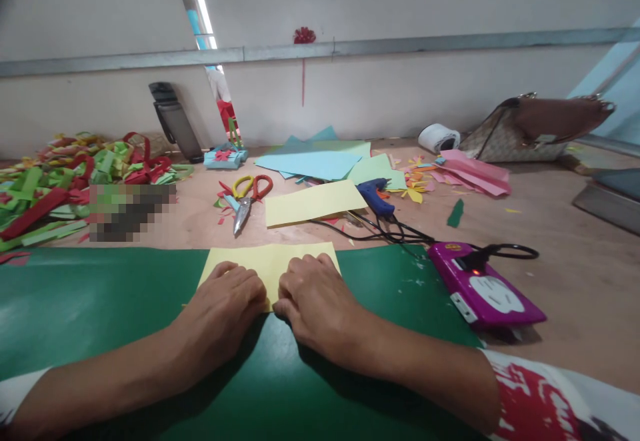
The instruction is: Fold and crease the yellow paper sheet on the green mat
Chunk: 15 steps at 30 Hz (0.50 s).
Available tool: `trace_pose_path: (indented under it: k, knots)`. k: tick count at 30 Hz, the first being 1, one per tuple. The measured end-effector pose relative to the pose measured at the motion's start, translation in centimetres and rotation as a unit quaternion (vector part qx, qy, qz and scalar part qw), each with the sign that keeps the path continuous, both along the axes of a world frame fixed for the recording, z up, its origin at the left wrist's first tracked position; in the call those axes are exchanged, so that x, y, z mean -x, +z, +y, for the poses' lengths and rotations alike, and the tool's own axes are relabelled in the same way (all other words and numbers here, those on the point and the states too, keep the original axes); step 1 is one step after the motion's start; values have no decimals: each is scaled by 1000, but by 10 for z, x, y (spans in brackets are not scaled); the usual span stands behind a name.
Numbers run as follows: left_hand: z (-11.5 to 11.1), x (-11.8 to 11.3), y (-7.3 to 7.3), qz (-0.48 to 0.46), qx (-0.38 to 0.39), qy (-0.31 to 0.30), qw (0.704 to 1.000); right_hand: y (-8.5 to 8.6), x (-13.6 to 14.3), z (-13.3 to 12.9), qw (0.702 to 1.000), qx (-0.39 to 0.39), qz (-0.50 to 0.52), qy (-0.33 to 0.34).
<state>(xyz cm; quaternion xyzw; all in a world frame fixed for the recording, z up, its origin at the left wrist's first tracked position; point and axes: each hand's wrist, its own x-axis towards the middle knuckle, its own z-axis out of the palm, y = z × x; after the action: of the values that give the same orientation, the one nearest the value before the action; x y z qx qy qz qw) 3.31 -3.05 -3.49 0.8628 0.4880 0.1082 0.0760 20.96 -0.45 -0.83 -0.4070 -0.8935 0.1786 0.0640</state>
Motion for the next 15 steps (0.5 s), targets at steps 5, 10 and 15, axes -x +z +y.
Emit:
trace_pose_path:
  k: [5, 10, 15]
  knots:
    - [-2, 24, 16, -33, 89, 29, 995, -1, 3, 4, 1000, 1, -12, -14]
    - [-6, 56, 18, -103, 134, 77, 983, -4, 6, 6, 1000, -10, -20, -17]
    - [-5, 70, 16, -126, 154, 99, 975, -7, 7, 5, 1000, -12, -3, -26]
